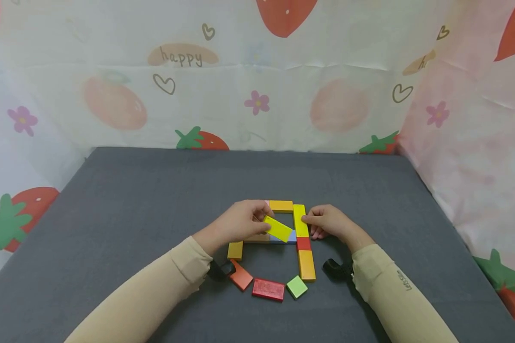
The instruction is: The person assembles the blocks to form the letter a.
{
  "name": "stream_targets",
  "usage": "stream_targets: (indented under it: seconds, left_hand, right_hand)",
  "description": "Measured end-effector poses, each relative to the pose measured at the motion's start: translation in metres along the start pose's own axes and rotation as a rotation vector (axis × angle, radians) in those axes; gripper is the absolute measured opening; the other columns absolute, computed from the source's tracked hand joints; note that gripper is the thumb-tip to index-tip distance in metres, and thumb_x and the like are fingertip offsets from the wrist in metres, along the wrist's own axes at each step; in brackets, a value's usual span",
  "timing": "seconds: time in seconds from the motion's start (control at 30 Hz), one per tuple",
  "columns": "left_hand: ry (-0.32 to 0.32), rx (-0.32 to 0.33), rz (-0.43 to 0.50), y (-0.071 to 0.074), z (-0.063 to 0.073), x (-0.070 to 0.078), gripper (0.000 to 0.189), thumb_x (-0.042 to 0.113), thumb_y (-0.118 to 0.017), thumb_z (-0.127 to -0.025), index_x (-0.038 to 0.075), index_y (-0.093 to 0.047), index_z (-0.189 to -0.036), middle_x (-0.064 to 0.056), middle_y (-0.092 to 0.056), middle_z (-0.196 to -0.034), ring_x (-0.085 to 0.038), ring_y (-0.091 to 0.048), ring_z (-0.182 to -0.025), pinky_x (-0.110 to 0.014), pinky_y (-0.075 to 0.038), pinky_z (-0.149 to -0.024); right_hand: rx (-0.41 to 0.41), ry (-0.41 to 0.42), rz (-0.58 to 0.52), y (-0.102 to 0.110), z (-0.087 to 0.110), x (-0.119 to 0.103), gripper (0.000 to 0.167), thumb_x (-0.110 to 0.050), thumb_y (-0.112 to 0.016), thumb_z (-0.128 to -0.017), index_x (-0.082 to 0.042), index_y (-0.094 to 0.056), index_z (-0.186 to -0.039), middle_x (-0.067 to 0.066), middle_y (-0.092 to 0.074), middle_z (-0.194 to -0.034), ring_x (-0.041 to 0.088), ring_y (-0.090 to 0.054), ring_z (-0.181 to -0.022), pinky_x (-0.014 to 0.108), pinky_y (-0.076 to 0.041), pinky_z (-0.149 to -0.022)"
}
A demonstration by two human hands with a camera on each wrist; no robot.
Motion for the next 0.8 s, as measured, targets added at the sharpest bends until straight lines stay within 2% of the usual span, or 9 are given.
stream_targets:
  seconds: [0.17,0.37,0.6,0.8]
  left_hand:
    - [-0.078,-0.105,-0.002,-0.026,0.006,0.015,0.022,0.015,-0.070,-0.089,0.018,-0.069,-0.111,0.000,-0.066,-0.097,-0.013,-0.060,-0.082,-0.023,-0.053,-0.073]
    - [-0.113,-0.202,0.013,-0.048,0.012,0.024,0.023,0.013,-0.074,-0.085,0.016,-0.071,-0.107,0.004,-0.064,-0.087,-0.011,-0.056,-0.078,-0.019,-0.050,-0.071]
    - [-0.176,-0.262,0.022,-0.063,0.015,0.032,0.025,0.008,-0.075,-0.083,0.014,-0.070,-0.107,0.006,-0.065,-0.087,-0.006,-0.054,-0.075,-0.015,-0.048,-0.071]
    - [-0.235,-0.295,-0.071,-0.075,0.016,0.041,0.026,0.010,-0.075,-0.083,0.016,-0.070,-0.108,0.008,-0.064,-0.085,-0.004,-0.053,-0.074,-0.014,-0.048,-0.070]
  right_hand:
    - [0.004,0.008,-0.002,0.001,0.000,0.001,0.026,-0.031,-0.064,-0.094,-0.009,-0.062,-0.079,0.001,-0.059,-0.060,0.012,-0.059,-0.053,0.023,-0.050,-0.054]
    - [0.000,0.044,-0.003,0.001,-0.001,0.001,0.028,-0.031,-0.063,-0.094,-0.009,-0.061,-0.077,0.001,-0.058,-0.060,0.011,-0.059,-0.052,0.023,-0.051,-0.054]
    - [0.010,0.042,-0.013,0.001,0.001,0.003,0.028,-0.029,-0.063,-0.095,-0.009,-0.060,-0.076,0.001,-0.058,-0.059,0.010,-0.058,-0.051,0.022,-0.050,-0.054]
    - [0.005,0.050,-0.018,0.000,0.001,0.002,0.027,-0.029,-0.063,-0.095,-0.009,-0.060,-0.076,0.001,-0.058,-0.059,0.011,-0.058,-0.052,0.022,-0.050,-0.054]
Point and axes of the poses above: each hand's wrist, its own z-axis away from the middle knuckle, its own y-axis out of the back of the hand, x = y × z, the point moved 3 cm from there along -z, towards the middle knuckle
